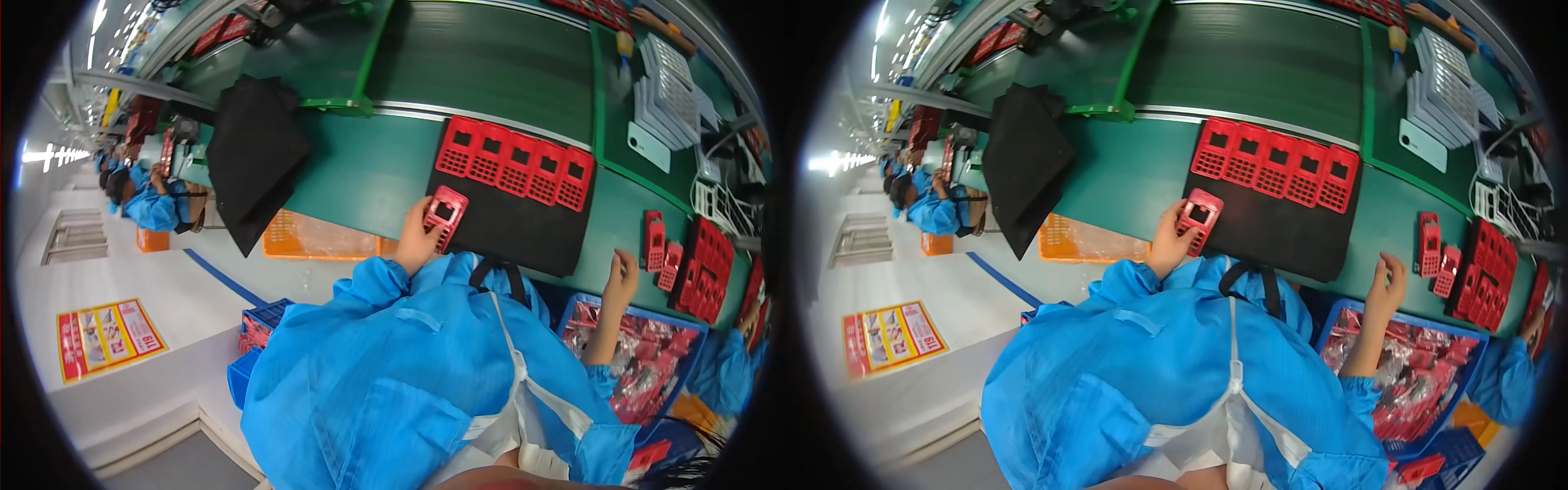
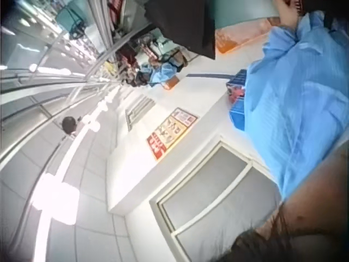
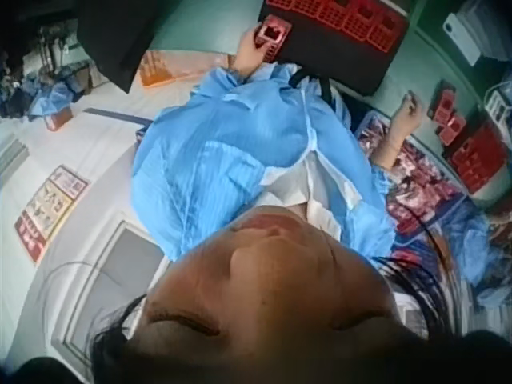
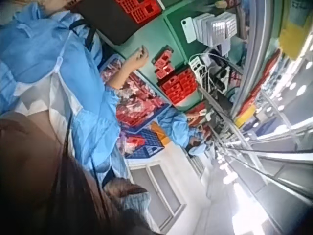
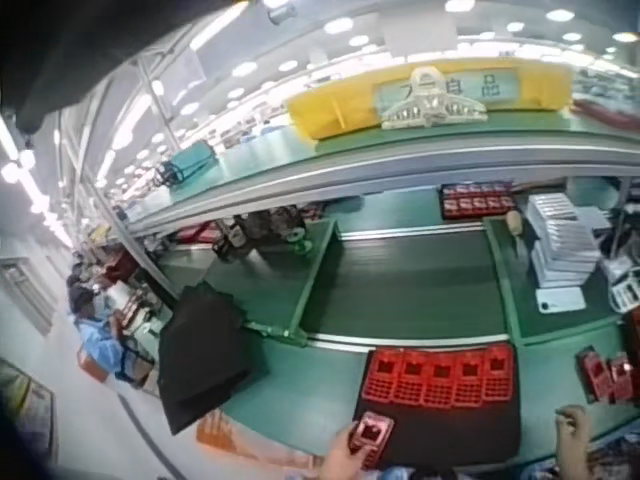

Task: The person takes phone casings from a bin, fits small component inserts into the casings by hand, arranges them onto a tray, and moves the loaded tray onto the conveyor belt.

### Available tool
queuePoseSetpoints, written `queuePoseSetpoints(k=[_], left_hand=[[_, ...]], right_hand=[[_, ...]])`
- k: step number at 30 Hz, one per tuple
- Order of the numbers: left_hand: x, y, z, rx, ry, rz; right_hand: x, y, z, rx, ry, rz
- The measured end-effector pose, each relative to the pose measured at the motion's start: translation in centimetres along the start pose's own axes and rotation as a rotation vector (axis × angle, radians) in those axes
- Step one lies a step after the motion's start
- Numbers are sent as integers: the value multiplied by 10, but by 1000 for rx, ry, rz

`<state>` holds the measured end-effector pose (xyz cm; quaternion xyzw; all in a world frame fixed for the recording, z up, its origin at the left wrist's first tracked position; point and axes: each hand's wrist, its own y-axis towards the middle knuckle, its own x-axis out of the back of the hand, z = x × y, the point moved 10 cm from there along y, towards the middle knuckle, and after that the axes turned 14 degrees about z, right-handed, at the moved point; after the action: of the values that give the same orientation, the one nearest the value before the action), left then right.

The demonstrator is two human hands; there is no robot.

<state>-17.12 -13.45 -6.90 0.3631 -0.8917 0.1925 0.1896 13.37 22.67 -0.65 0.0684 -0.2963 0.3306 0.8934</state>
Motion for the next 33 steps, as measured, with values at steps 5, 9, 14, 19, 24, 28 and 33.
queuePoseSetpoints(k=[5, 9, 14, 19, 24, 28, 33], left_hand=[[4, 12, -13, -15, 109, -119], [-2, 28, -15, -39, 244, -170], [-2, 60, -30, -91, 373, -180], [3, 61, -48, -151, 293, -240], [-9, 58, -113, -159, 221, -178], [-28, 69, -170, -368, 45, -111], [-135, 86, -215, -257, -431, 601]], right_hand=[[-4, 12, 35, 55, -89, -25], [2, 12, 23, 104, -172, -57], [52, 69, -36, 33, -427, -175], [113, 114, -124, -310, -649, -255], [106, 138, -171, -472, -727, -81], [108, 139, -147, -439, -546, -103], [58, 68, -14, -87, 105, -230]])
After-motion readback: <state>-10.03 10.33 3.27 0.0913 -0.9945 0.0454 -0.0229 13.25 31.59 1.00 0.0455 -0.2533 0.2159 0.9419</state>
